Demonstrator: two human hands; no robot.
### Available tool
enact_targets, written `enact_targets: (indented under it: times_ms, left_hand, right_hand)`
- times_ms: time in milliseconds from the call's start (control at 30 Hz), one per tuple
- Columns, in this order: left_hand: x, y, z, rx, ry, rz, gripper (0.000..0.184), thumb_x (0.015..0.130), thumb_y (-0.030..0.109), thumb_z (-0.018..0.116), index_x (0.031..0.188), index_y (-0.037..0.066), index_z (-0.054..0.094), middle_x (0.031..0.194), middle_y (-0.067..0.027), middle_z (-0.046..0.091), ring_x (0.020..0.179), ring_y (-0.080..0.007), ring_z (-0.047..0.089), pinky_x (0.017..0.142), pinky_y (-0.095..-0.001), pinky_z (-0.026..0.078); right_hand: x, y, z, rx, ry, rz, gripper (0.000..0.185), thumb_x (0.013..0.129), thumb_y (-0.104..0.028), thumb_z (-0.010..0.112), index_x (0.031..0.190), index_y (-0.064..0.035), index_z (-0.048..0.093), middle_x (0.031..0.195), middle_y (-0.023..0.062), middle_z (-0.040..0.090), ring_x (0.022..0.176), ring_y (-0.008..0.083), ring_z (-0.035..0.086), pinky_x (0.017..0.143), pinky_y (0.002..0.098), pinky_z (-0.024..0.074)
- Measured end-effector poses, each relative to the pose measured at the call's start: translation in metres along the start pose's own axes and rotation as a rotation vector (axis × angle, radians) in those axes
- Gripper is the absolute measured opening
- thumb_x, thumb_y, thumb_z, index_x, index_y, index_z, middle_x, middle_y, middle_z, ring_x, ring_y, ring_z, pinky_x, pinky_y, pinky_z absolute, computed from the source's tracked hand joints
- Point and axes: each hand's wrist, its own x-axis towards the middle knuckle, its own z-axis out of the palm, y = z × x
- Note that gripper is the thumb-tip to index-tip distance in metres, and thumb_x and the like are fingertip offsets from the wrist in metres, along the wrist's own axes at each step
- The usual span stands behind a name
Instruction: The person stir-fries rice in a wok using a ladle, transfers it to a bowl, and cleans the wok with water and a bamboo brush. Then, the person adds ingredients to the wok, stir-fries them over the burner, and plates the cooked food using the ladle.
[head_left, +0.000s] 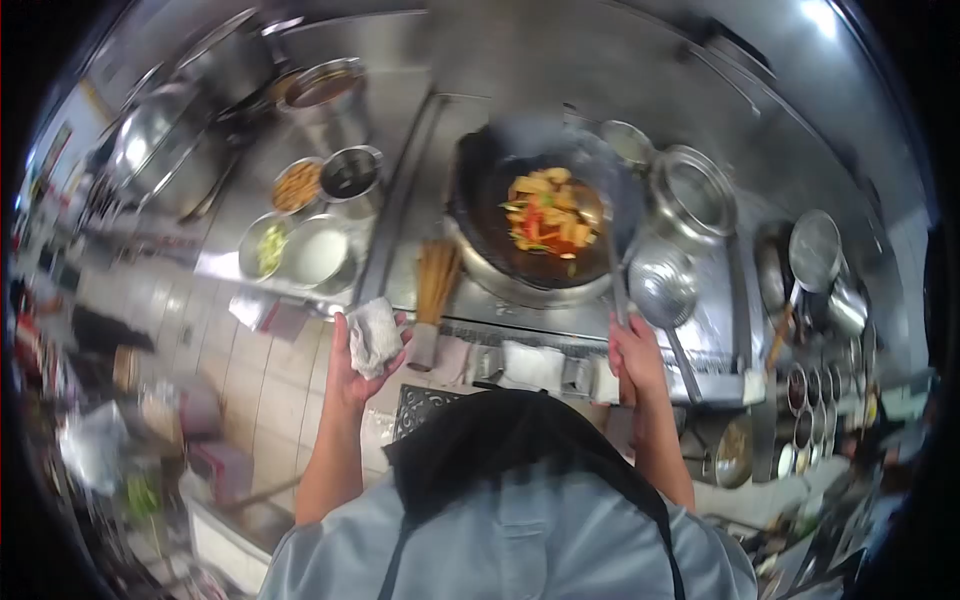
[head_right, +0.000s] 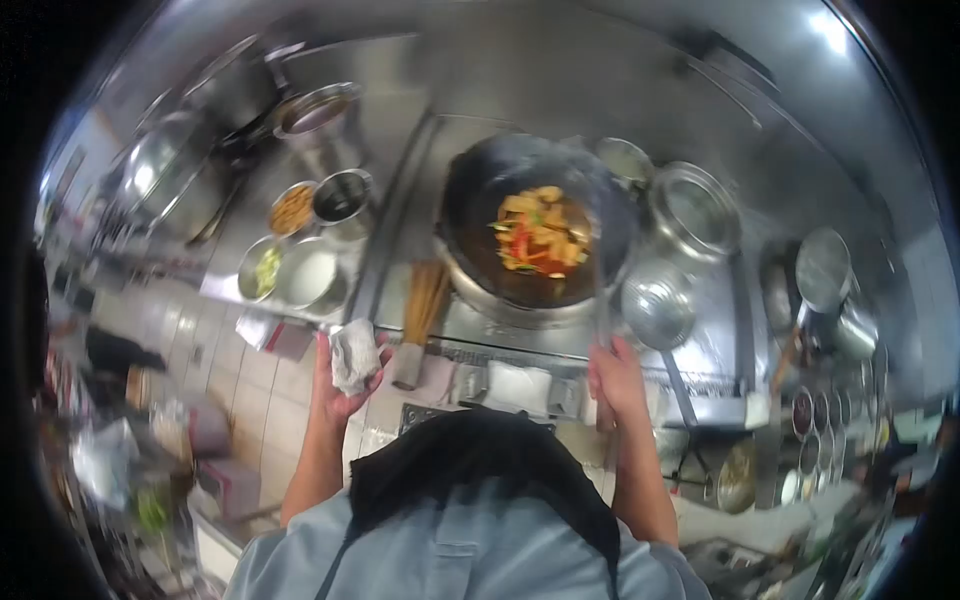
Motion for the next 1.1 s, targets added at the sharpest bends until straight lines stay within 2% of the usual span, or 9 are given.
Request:
enact_targets:
  times_ms: [133, 233, 433, 567, 600, 700, 767, 833, 1100]
  left_hand:
    - [0.065, -0.036, -0.016, 0.011, -0.158, -0.364, 0.053, 0.099, 0.056, 0.053, 0.126, 0.010, 0.058, 0.111, -0.0108, 0.070, 0.103, -0.0283, 0.069, 0.085, -0.0573, 0.056]
    - [0.099, -0.077, 0.049, 0.396, 0.402, -0.287, 0.039, 0.103, 0.046, 0.050, 0.118, 0.011, 0.058, 0.108, -0.0104, 0.068, 0.099, -0.0290, 0.067, 0.082, -0.0546, 0.055]
    - [0.198, -0.112, 0.059, 0.314, 0.323, -0.470, 0.033, 0.105, 0.039, 0.044, 0.117, 0.010, 0.057, 0.110, -0.0121, 0.066, 0.107, -0.0347, 0.063, 0.085, -0.0552, 0.051]
    - [0.250, -0.154, 0.065, 0.541, 0.482, -0.334, 0.020, 0.101, 0.028, 0.054, 0.108, 0.010, 0.057, 0.095, -0.0103, 0.065, 0.090, -0.0314, 0.068, 0.066, -0.0488, 0.055]
    - [0.280, -0.161, 0.021, 0.615, 0.506, -0.352, 0.019, 0.102, 0.028, 0.049, 0.110, 0.012, 0.056, 0.097, -0.0082, 0.065, 0.081, -0.0269, 0.068, 0.050, -0.0401, 0.049]
    - [0.232, -0.179, 0.062, 0.502, 0.355, -0.123, 0.016, 0.101, 0.025, 0.050, 0.110, 0.014, 0.058, 0.093, -0.0061, 0.068, 0.073, -0.0236, 0.068, 0.046, -0.0379, 0.047]
    - [0.168, -0.175, 0.120, 0.537, 0.345, -0.174, 0.016, 0.100, 0.022, 0.052, 0.109, 0.014, 0.062, 0.090, -0.0041, 0.069, 0.070, -0.0200, 0.067, 0.046, -0.0364, 0.045]
    - [0.158, -0.180, 0.124, 0.459, 0.374, -0.170, 0.014, 0.099, 0.021, 0.052, 0.106, 0.014, 0.061, 0.089, -0.0038, 0.069, 0.069, -0.0188, 0.065, 0.047, -0.0350, 0.044]
    - [0.138, -0.174, 0.142, 0.448, 0.488, -0.138, 0.010, 0.089, 0.009, 0.054, 0.096, 0.008, 0.062, 0.073, -0.0062, 0.061, 0.054, -0.0221, 0.058, 0.040, -0.0377, 0.041]
  right_hand:
    - [-0.006, -0.023, 0.010, -0.143, 0.006, -0.062, 0.020, 0.096, -0.021, 0.062, 0.103, -0.0048, 0.053, 0.067, 0.0014, 0.053, 0.049, 0.0105, 0.049, 0.041, 0.0291, 0.0413]
    - [-0.009, -0.036, 0.023, -0.145, -0.010, -0.027, 0.021, 0.097, -0.018, 0.061, 0.111, -0.0031, 0.055, 0.069, 0.0012, 0.052, 0.048, 0.0096, 0.048, 0.040, 0.0291, 0.0423]
    - [-0.043, -0.019, 0.008, -0.481, -0.043, -0.105, 0.040, 0.093, -0.020, 0.065, 0.126, -0.0004, 0.055, 0.068, 0.0029, 0.056, 0.051, 0.0114, 0.054, 0.044, 0.0302, 0.0457]
    - [-0.096, -0.045, -0.001, -0.415, -0.037, -0.020, 0.039, 0.093, -0.020, 0.065, 0.126, -0.0006, 0.057, 0.070, 0.0039, 0.059, 0.054, 0.0121, 0.057, 0.048, 0.0310, 0.0479]
    - [-0.109, -0.050, -0.001, -0.438, -0.025, -0.004, 0.038, 0.093, -0.020, 0.065, 0.125, -0.0009, 0.057, 0.071, 0.0042, 0.059, 0.055, 0.0122, 0.058, 0.050, 0.0313, 0.0487]
    - [-0.144, -0.072, -0.021, -0.592, -0.100, 0.017, 0.038, 0.093, -0.021, 0.066, 0.124, -0.0021, 0.059, 0.073, 0.0057, 0.061, 0.058, 0.0135, 0.060, 0.054, 0.0327, 0.0498]
    - [-0.148, -0.073, -0.030, -0.640, -0.138, -0.011, 0.034, 0.092, -0.022, 0.066, 0.120, -0.0023, 0.059, 0.076, 0.0078, 0.065, 0.058, 0.0161, 0.061, 0.056, 0.0341, 0.0502]
    - [-0.146, -0.078, -0.031, -0.606, -0.189, 0.087, 0.032, 0.092, -0.022, 0.065, 0.116, -0.0021, 0.059, 0.076, 0.0089, 0.066, 0.059, 0.0173, 0.062, 0.055, 0.0345, 0.0503]
    - [-0.102, -0.051, -0.027, -0.791, -0.200, -0.186, 0.034, 0.093, -0.025, 0.062, 0.117, -0.0011, 0.057, 0.073, 0.0106, 0.064, 0.058, 0.0187, 0.063, 0.054, 0.0354, 0.0519]
